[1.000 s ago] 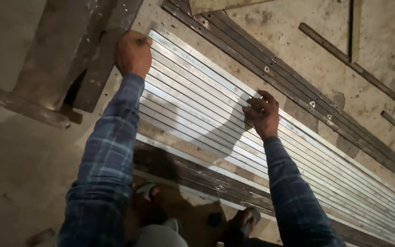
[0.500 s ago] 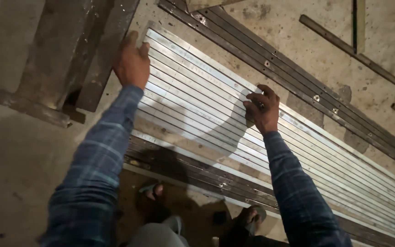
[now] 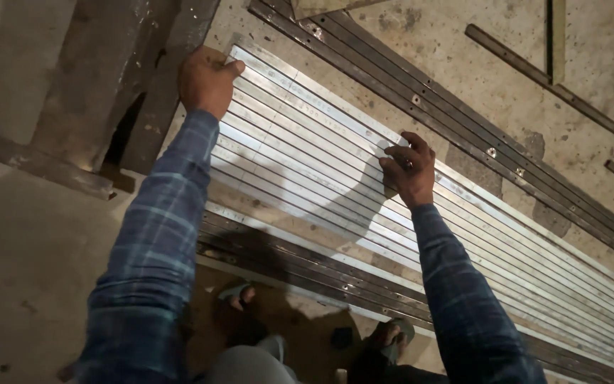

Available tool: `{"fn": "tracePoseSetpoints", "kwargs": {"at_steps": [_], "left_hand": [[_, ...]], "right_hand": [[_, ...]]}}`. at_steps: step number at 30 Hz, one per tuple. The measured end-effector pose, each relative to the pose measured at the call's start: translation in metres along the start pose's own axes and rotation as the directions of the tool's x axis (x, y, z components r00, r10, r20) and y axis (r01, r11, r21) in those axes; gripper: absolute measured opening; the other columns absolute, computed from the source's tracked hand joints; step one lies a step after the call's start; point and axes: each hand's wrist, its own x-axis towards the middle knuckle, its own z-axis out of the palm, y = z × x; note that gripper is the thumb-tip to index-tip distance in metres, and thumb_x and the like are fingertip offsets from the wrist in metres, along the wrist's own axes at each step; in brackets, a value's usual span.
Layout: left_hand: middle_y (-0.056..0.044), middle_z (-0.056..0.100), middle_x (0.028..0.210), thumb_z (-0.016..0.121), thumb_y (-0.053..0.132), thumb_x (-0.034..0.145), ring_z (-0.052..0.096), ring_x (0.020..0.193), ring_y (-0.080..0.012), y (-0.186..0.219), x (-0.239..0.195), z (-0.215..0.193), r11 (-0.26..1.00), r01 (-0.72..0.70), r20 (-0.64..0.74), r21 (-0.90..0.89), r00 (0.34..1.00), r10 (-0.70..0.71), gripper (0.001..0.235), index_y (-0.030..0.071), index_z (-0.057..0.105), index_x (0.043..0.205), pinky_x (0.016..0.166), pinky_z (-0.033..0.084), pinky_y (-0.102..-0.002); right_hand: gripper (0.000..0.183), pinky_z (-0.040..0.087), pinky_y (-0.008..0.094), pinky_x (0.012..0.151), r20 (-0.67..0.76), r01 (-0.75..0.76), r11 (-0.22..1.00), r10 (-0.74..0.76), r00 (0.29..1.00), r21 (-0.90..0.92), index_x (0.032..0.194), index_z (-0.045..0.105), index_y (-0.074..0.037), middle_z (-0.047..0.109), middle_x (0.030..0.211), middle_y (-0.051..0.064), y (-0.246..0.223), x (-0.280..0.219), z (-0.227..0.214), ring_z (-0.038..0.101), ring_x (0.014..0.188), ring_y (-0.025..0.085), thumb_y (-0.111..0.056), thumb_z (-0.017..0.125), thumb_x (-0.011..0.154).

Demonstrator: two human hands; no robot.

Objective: Assembling and aligning metal slats and frame pieces on the floor for fabrication.

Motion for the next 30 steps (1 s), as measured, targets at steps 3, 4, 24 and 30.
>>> {"fn": "tracePoseSetpoints", "kwargs": {"at_steps": [3,4,24,30], "left_hand": [[-0.014,0.075,0.086,0.094,0.026,0.073,0.070,0.080,-0.0326,-0.001,-0.003,0.008,0.997,0.049,-0.132,0.067,0.990,-0.040,0.033,0.004,0.072,0.084,0.072,0.053,-0.044],[-0.013,0.074,0.086,0.093,0.025,0.076,0.071,0.080,-0.0326,-0.001,-0.005,0.010,0.997,0.058,-0.153,0.057,0.987,-0.049,0.031,0.005,0.071,0.084,0.072,0.053,-0.044],[-0.013,0.075,0.089,0.093,0.031,0.078,0.071,0.082,-0.0351,-0.020,-0.008,0.014,0.990,-0.114,-0.190,0.085,0.973,0.128,0.031,0.009,0.074,0.090,0.071,0.053,-0.045],[-0.015,0.076,0.094,0.088,0.033,0.090,0.071,0.085,-0.0352,-0.071,-0.010,0.042,0.958,-0.274,-0.288,0.084,0.913,0.287,0.028,0.010,0.074,0.099,0.073,0.056,-0.045]], "right_hand": [[0.025,0.048,0.045,0.104,0.022,-0.021,1.000,0.021,1.000,-0.007,0.102,0.080,-0.017,0.061,0.141,0.007,-0.001,-0.002,0.000,0.051,0.124,0.034,-0.023,0.088,0.079],[0.025,0.048,0.045,0.104,0.011,-0.014,1.000,0.014,1.000,-0.018,0.102,0.079,-0.017,0.061,0.141,0.007,-0.001,-0.002,0.001,0.051,0.124,0.034,-0.023,0.087,0.079],[0.021,0.050,0.044,0.103,-0.024,0.048,0.999,-0.048,0.999,0.004,0.101,0.079,-0.016,0.061,0.141,0.007,0.003,-0.004,0.003,0.051,0.127,0.034,-0.021,0.086,0.082],[0.026,0.049,0.047,0.104,-0.013,0.078,0.997,-0.078,0.997,0.006,0.103,0.079,-0.015,0.061,0.142,0.010,0.019,-0.009,0.006,0.052,0.127,0.036,-0.023,0.089,0.080]]}}
